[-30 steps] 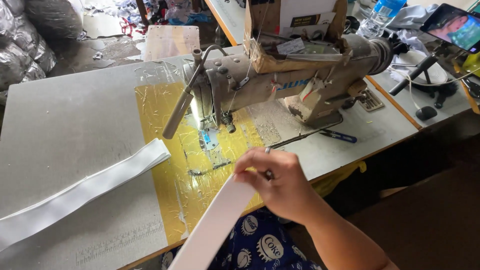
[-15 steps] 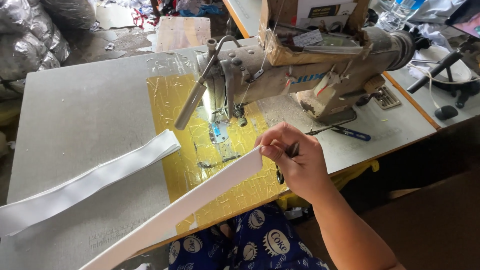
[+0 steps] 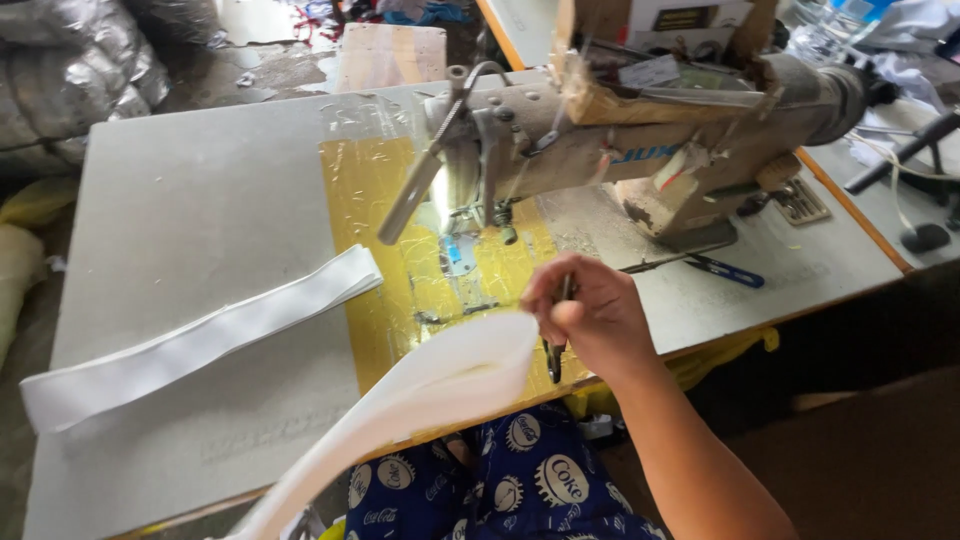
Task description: Preparing white elastic bands by folding and trimming them at a sewing workstation.
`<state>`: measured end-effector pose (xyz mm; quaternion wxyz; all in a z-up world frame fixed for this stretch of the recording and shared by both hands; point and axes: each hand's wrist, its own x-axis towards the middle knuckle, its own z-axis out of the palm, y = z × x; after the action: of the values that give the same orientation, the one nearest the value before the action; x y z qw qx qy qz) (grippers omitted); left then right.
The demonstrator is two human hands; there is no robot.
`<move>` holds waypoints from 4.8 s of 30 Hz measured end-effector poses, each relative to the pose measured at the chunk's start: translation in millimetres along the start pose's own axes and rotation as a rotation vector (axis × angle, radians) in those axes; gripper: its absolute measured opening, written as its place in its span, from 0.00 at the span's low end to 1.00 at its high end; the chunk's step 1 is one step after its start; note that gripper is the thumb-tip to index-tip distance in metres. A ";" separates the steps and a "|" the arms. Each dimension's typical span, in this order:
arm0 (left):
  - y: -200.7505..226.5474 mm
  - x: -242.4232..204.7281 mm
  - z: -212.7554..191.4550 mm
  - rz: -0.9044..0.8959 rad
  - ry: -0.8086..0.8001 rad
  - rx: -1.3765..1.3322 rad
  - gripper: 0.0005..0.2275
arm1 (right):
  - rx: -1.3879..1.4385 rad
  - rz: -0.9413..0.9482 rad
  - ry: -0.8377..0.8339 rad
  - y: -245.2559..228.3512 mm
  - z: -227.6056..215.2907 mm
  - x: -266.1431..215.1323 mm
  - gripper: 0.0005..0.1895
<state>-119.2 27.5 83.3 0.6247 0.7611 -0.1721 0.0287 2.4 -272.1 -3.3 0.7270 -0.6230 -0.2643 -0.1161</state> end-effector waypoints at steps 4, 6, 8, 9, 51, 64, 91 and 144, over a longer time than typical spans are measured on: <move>-15.2 -2.5 0.9 0.064 0.094 0.061 0.05 | 0.289 0.094 -0.120 18.2 3.4 -3.0 0.26; -21.6 -14.2 0.3 0.084 0.157 0.101 0.05 | 0.244 0.154 -0.189 4.6 18.0 -6.7 0.21; -30.0 -17.9 12.0 0.076 0.217 0.131 0.05 | 0.192 0.210 -0.251 -2.8 29.4 -17.6 0.18; -37.7 -14.6 19.7 0.107 0.261 0.099 0.03 | -0.071 0.195 -0.290 -3.7 33.3 -25.5 0.14; -42.8 -16.5 9.4 -0.162 -0.077 -0.033 0.08 | -0.470 0.068 -0.762 -49.3 103.4 -11.8 0.14; 32.2 -19.4 -47.9 0.218 0.386 0.255 0.14 | -0.784 -0.150 -0.572 -71.5 96.1 49.1 0.06; -148.5 10.9 9.6 0.224 0.160 0.531 0.08 | -0.709 0.469 -0.851 3.4 107.3 43.0 0.02; -130.2 -18.8 -41.4 0.085 0.700 -0.702 0.09 | -0.325 0.303 -0.773 26.9 47.5 12.9 0.11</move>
<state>-91.0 92.4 -35.0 0.8617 0.4420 0.0180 0.2484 15.2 -218.9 -15.1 0.4764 -0.7585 -0.4005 0.1933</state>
